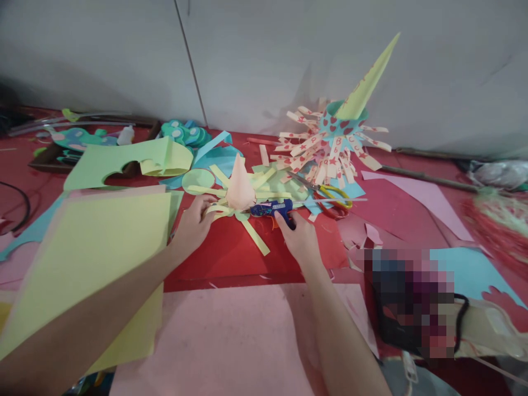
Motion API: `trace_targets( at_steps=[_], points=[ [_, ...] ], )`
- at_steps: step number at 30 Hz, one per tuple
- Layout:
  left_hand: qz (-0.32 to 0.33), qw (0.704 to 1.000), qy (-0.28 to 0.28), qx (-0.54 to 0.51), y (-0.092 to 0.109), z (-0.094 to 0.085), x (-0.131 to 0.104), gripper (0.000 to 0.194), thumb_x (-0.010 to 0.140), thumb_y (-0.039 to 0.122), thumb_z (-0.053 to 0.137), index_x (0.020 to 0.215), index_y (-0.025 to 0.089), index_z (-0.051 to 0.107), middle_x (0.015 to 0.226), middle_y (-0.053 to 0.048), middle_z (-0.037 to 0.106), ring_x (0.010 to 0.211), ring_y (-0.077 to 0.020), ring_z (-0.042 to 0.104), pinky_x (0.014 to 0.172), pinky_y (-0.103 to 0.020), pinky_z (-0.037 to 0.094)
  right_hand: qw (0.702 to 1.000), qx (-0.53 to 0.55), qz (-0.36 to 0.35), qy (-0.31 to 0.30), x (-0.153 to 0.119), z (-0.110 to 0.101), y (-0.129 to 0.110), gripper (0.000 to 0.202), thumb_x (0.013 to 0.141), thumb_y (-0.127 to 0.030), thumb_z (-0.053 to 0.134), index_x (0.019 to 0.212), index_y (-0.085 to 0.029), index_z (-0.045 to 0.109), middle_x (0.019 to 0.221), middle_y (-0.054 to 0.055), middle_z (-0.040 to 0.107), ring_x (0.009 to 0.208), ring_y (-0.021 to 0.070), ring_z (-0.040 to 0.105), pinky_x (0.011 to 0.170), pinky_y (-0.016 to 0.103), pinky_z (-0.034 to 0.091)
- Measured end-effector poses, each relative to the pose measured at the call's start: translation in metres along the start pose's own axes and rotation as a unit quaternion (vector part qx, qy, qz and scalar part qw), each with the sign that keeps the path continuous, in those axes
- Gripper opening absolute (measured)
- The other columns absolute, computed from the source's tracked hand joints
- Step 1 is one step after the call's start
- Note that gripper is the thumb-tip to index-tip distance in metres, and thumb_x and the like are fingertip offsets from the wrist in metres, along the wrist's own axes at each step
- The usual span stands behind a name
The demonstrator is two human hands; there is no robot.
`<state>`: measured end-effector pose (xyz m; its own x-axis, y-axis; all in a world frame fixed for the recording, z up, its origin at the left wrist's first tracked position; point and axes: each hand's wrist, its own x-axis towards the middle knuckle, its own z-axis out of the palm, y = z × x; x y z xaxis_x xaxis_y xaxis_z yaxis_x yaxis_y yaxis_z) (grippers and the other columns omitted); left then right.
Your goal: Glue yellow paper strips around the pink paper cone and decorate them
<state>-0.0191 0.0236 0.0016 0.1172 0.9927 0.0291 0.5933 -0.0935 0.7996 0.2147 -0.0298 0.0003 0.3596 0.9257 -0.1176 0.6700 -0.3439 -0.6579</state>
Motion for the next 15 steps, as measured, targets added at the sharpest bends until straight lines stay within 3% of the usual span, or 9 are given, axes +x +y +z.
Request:
trace_targets(
  at_steps=[4, 11, 15],
  points=[
    [-0.015, 0.996, 0.023, -0.081, -0.0047, 0.0007, 0.0041, 0.020, 0.077, 0.021, 0.046, 0.096, 0.022, 0.050, 0.062, 0.006, 0.044, 0.054, -0.0115, 0.045, 0.055, -0.024, 0.033, 1.000, -0.014, 0.003, -0.004, 0.0008, -0.0007, 0.0003, 0.049, 0.077, -0.069, 0.041, 0.067, -0.022, 0.051, 0.054, 0.000, 0.056, 0.054, 0.0179, 0.055, 0.054, 0.026, 0.035],
    [-0.018, 0.984, 0.041, -0.171, -0.0063, 0.0015, 0.0089, 0.022, 0.073, 0.021, 0.046, 0.095, 0.022, 0.052, 0.066, 0.005, 0.047, 0.062, -0.0115, 0.050, 0.062, -0.024, 0.039, 1.000, -0.022, -0.001, -0.008, -0.0008, -0.0008, -0.0003, 0.050, 0.078, -0.069, 0.039, 0.071, -0.022, 0.054, 0.059, 0.002, 0.060, 0.056, 0.0180, 0.056, 0.055, 0.026, 0.036],
    [-0.040, 0.979, 0.047, -0.196, -0.0005, -0.0010, 0.0075, 0.023, 0.073, 0.019, 0.041, 0.093, 0.021, 0.053, 0.062, 0.005, 0.048, 0.059, -0.0114, 0.048, 0.057, -0.023, 0.038, 1.000, -0.024, -0.006, -0.006, -0.0006, -0.0006, 0.0003, 0.052, 0.078, -0.070, 0.039, 0.072, -0.021, 0.056, 0.060, 0.003, 0.061, 0.056, 0.0183, 0.057, 0.055, 0.026, 0.037]
  ],
)
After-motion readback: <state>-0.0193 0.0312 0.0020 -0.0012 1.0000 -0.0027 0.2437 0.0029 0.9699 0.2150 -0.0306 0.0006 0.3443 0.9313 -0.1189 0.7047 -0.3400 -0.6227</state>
